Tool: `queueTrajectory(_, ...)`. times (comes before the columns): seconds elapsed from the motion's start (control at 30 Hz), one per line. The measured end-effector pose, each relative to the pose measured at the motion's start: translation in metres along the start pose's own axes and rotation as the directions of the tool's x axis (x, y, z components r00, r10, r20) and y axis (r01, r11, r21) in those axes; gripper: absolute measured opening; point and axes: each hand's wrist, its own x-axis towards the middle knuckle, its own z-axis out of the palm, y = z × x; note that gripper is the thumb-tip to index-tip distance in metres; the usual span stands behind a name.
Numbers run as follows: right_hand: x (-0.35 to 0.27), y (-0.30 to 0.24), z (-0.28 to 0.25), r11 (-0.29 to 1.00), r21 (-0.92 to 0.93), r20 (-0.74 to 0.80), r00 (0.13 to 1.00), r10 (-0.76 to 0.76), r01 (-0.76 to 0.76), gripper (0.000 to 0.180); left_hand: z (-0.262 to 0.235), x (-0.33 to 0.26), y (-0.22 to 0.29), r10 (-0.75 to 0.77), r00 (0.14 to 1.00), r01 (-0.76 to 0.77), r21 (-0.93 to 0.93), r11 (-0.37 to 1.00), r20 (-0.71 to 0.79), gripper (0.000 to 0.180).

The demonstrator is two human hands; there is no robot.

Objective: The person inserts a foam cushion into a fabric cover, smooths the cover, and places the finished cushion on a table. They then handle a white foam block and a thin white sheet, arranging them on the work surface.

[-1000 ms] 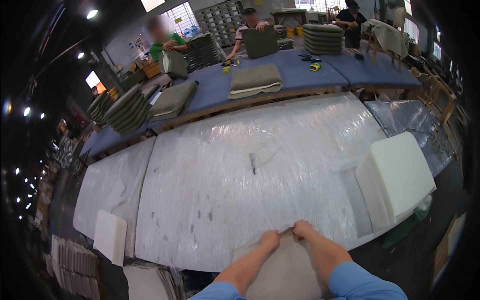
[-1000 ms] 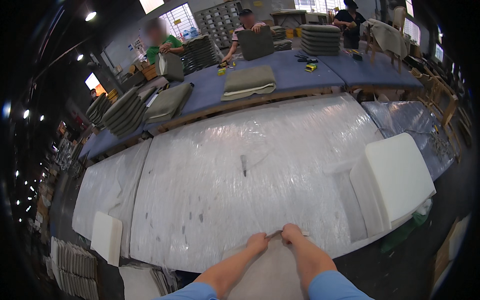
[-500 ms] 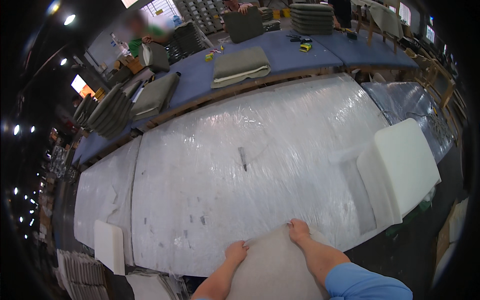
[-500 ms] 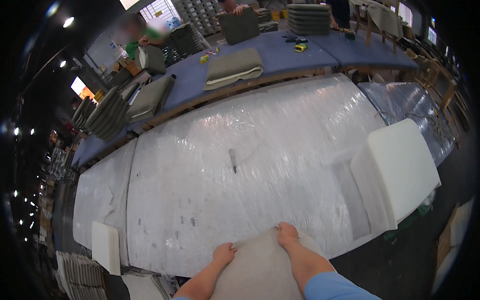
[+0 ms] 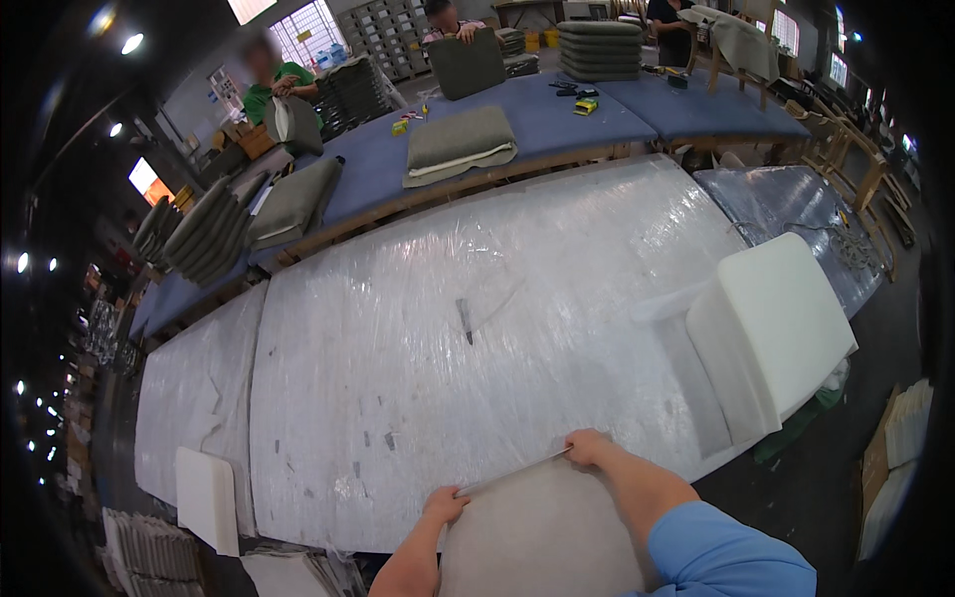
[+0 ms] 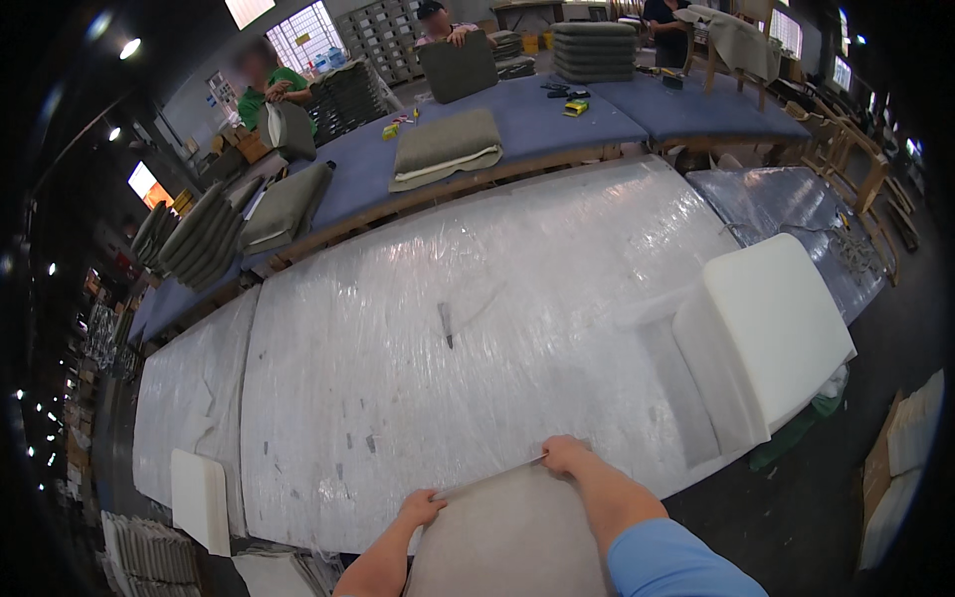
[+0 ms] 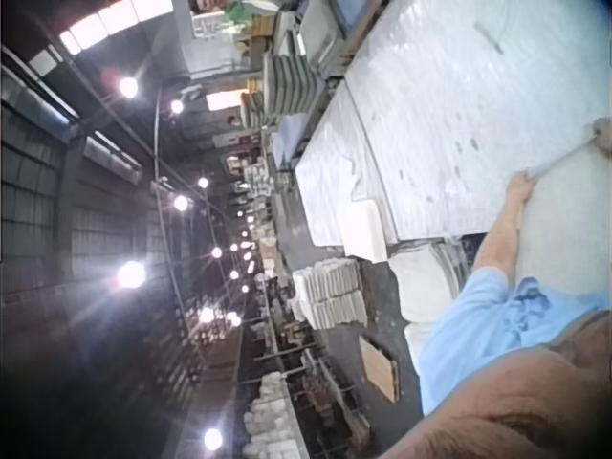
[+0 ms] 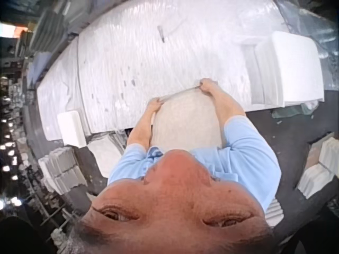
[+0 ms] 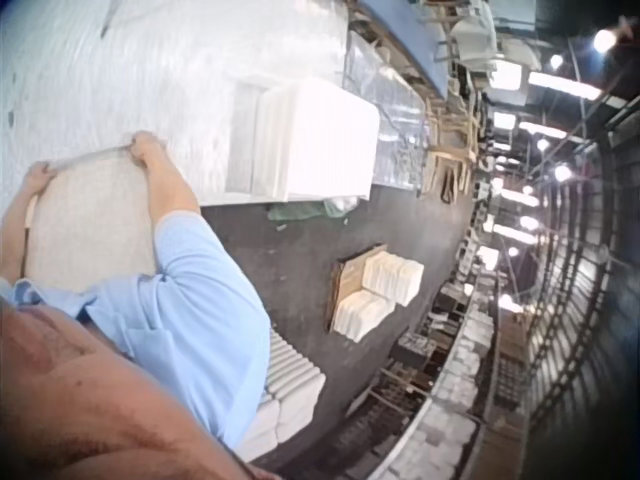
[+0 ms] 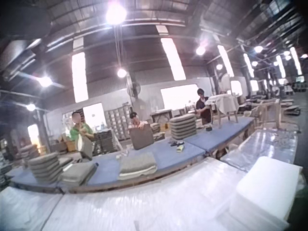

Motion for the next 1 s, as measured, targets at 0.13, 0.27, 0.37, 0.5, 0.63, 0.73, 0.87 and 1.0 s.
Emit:
queueTrajectory(0.13, -0.015, 0.010, -0.012, 0.996, -0.025, -0.086, 0.993, 0.079, -0.081, 0.025, 0.019, -0.005, -0.003, -0.097, 0.973, 0.098, -0.007, 0.995, -0.210, 0.041)
queueTrajectory(0.27, -0.020, 0.008, 0.013, 0.988, 0.121, -0.410, 0.902, 0.137, -0.096, 0.023, 0.033, -0.003, 0.003, -0.045, 0.901, 0.048, -0.004, 0.999, -0.431, 0.031)
queueTrajectory(0.37, -0.016, 0.014, 0.020, 0.990, 0.132, -0.483, 0.870, 0.100, -0.041, 0.022, 0.042, 0.000, 0.004, -0.009, 0.848, -0.007, -0.027, 1.000, -0.530, 0.027)
queueTrajectory(0.5, -0.012, 0.016, 0.025, 0.987, 0.159, -0.506, 0.858, 0.090, -0.009, 0.020, 0.050, 0.009, 0.002, -0.006, 0.812, -0.044, -0.071, 0.996, -0.584, 0.023)
queueTrajectory(0.63, -0.010, 0.018, 0.026, 0.989, 0.147, -0.530, 0.846, 0.058, 0.025, 0.019, 0.052, 0.011, 0.001, 0.004, 0.801, -0.049, -0.060, 0.997, -0.598, 0.022)
queueTrajectory(0.73, -0.009, 0.017, 0.023, 0.991, 0.133, -0.514, 0.856, 0.053, 0.018, 0.018, 0.046, 0.010, 0.002, -0.003, 0.813, -0.032, -0.049, 0.998, -0.582, 0.023)
queueTrajectory(0.87, -0.013, 0.013, 0.019, 0.992, 0.127, -0.486, 0.872, 0.062, 0.000, 0.018, 0.041, -0.003, 0.008, -0.023, 0.829, 0.011, -0.026, 1.000, -0.558, 0.023)
queueTrajectory(1.0, -0.020, 0.014, 0.007, 0.993, 0.112, -0.388, 0.918, 0.086, -0.045, 0.023, 0.029, -0.014, 0.016, -0.041, 0.834, -0.016, -0.098, 0.995, -0.550, 0.027)
